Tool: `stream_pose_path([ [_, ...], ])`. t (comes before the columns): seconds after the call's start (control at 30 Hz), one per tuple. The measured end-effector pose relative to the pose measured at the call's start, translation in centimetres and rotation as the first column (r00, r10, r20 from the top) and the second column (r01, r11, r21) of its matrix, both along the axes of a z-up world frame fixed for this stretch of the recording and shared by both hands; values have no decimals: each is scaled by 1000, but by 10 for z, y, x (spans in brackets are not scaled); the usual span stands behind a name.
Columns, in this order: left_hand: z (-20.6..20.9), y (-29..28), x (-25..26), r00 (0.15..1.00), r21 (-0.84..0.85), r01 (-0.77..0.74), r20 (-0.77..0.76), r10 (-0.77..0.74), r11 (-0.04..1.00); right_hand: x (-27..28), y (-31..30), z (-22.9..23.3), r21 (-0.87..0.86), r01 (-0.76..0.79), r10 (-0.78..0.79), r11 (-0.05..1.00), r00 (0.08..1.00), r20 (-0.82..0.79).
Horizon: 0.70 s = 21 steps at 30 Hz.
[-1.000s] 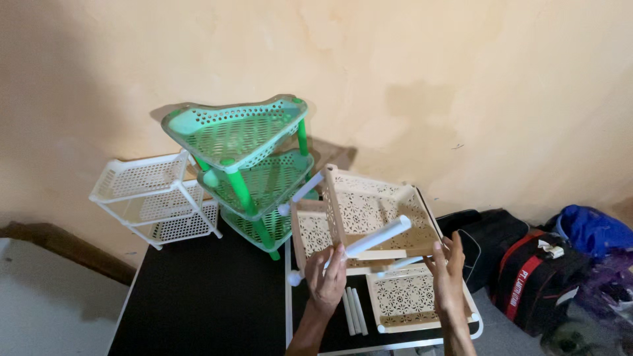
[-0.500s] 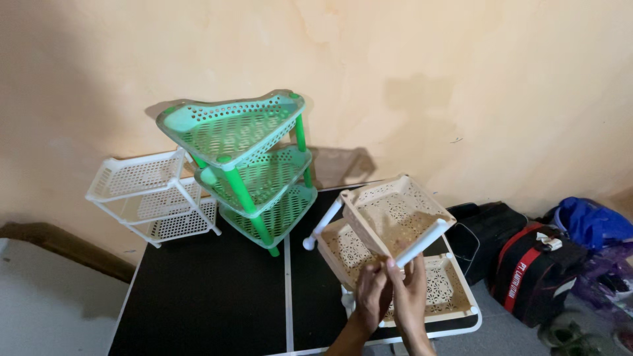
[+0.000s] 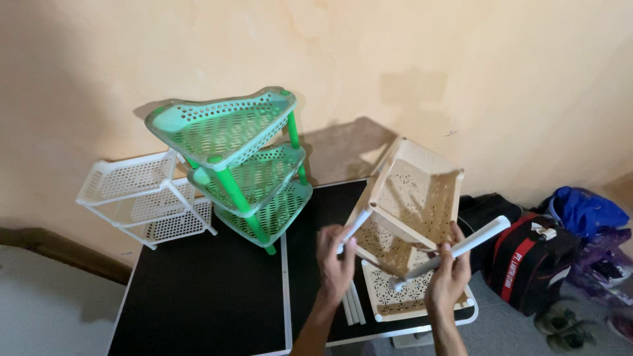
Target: The person assembles a three-tier plastic storage rack by inserting white plastic legs into beige perforated trays and stacking them. The person handles trays and legs by hand, aligns and inserts the legs, and stacks the trays to form a complete rack.
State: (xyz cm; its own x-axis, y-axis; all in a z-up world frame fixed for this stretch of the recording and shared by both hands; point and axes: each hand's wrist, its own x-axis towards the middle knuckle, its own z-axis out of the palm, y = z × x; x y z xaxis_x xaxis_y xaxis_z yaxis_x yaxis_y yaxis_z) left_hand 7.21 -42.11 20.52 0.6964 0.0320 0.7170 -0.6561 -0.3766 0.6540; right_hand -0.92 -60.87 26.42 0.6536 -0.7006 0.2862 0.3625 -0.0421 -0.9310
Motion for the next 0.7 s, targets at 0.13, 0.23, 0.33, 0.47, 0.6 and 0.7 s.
stream_pose_path([
  [0.13,18,22,20,821,-392,205,-430,-376,897,6,-36,-2,-166,163,-152,973,985,78],
  [0.23,15,12,17,365,-766,368,-403,-839,527,13,-51,-13,-209,157,-139,965,985,99],
  [0.33,3,-9,-10,25,-908,338,-254,-967,247,15,-61,-28,-220,100,-93,970,995,42],
  [0.47,-5,-24,-48,-164,-961,174,-245,-956,217,19,-84,-35,-117,-45,50,992,998,35],
  [0.6,-4,-35,-72,-166,-969,109,-239,-957,223,23,-90,-31,-192,-134,130,972,991,-31],
  [0.7,-8,-36,-87,-76,-938,43,-347,-935,345,28,-82,-20,-148,-284,275,947,958,-80],
])
